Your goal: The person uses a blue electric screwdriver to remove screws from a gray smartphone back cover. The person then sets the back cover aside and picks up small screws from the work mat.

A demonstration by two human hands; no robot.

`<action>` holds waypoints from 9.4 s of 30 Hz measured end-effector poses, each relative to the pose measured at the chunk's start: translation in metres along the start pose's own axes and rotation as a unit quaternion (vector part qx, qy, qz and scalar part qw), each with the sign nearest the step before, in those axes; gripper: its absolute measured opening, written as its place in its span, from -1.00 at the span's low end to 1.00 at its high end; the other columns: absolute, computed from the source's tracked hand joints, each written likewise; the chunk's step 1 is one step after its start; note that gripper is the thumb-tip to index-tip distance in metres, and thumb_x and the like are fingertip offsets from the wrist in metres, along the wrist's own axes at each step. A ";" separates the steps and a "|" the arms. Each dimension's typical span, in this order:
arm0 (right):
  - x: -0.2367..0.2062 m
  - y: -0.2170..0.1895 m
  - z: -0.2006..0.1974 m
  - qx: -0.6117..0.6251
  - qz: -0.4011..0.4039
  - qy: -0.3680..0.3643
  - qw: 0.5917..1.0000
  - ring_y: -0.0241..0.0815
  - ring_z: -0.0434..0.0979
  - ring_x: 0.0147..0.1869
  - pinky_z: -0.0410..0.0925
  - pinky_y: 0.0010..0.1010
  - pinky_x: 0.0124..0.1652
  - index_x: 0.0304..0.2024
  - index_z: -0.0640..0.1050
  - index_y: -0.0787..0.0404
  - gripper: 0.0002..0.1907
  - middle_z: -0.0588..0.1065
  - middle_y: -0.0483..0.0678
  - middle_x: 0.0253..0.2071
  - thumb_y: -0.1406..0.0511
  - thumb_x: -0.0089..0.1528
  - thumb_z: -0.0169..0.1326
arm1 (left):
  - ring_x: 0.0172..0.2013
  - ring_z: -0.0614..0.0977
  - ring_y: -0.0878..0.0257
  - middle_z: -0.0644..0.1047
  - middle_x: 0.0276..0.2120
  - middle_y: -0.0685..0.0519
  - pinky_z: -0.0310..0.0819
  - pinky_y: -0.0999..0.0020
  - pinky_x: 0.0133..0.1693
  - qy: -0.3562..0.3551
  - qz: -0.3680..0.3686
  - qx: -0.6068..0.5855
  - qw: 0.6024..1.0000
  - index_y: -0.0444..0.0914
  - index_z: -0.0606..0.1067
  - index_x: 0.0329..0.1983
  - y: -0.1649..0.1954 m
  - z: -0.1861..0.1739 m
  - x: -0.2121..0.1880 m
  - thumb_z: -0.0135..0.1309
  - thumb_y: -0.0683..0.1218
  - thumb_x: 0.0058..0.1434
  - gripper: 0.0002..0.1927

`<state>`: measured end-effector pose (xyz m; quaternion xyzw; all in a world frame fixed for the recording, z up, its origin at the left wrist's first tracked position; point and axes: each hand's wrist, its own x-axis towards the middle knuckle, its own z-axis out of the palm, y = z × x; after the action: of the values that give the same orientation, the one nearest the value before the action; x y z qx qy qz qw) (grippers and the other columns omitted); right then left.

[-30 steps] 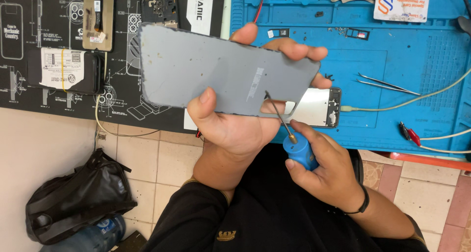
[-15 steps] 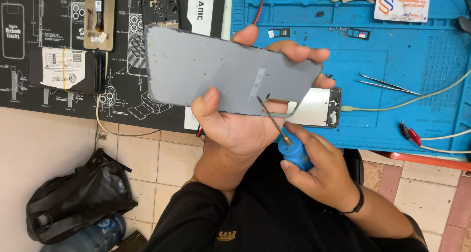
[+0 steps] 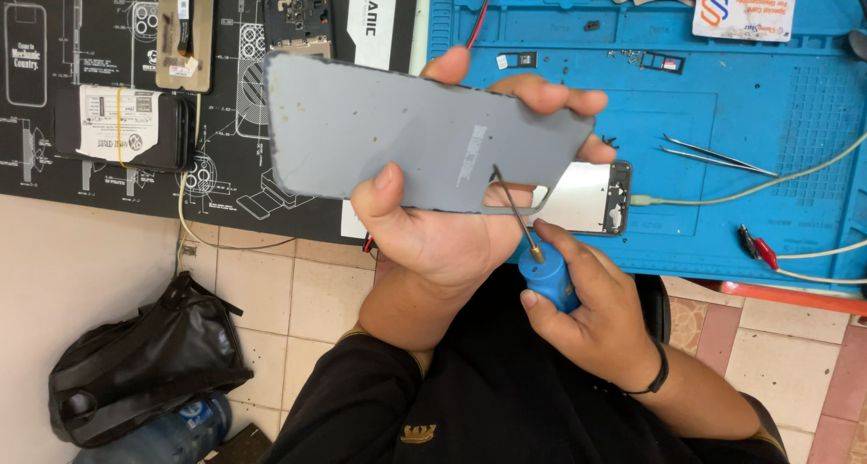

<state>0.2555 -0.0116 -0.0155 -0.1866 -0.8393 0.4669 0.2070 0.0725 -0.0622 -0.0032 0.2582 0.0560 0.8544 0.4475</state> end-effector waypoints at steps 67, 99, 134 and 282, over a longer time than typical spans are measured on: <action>0.004 -0.004 0.005 -0.020 -0.021 0.031 0.999 -0.19 0.59 -0.16 0.43 -0.44 -0.18 0.23 0.38 0.41 -0.35 0.54 0.08 -0.11 0.32 0.12 0.25 | 0.25 0.37 -0.22 0.42 0.14 -0.24 0.13 -0.37 0.33 -0.013 -0.034 0.020 0.999 0.00 0.28 0.38 0.001 0.006 -0.011 -0.11 0.33 0.37 -0.39; -0.003 -0.005 0.005 -0.009 0.001 0.011 1.000 -0.23 0.57 -0.20 0.43 -0.48 -0.22 0.28 0.38 0.38 -0.33 0.54 0.06 -0.12 0.30 0.14 0.24 | 0.28 0.35 -0.22 0.40 0.19 -0.23 0.10 -0.42 0.32 -0.038 -0.012 0.021 0.999 0.03 0.24 0.42 0.003 -0.001 -0.009 -0.14 0.37 0.35 -0.34; -0.012 0.004 0.001 -0.006 -0.012 0.017 1.000 -0.19 0.59 -0.07 0.44 -0.45 -0.10 0.28 0.38 0.37 -0.33 0.54 0.06 -0.07 0.33 0.14 0.24 | 0.17 0.40 -0.18 0.42 0.12 -0.25 0.32 -0.43 0.12 0.021 0.025 -0.042 0.999 0.08 0.11 0.47 0.013 0.017 0.003 -0.31 0.45 0.29 -0.24; -0.017 -0.003 -0.006 0.021 -0.027 -0.064 0.997 -0.23 0.62 -0.18 0.48 -0.48 -0.17 0.34 0.32 0.35 -0.27 0.55 0.05 -0.11 0.35 0.13 0.22 | -0.21 0.35 0.21 0.36 -0.10 -0.07 0.24 0.34 -0.18 -0.020 -0.045 -0.044 0.998 -0.26 0.38 0.19 0.004 0.005 0.007 -0.18 0.38 0.25 -0.28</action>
<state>0.2728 -0.0176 -0.0126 -0.1289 -0.8456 0.4896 0.1690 0.0688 -0.0602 0.0050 0.2530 0.0209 0.8298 0.4970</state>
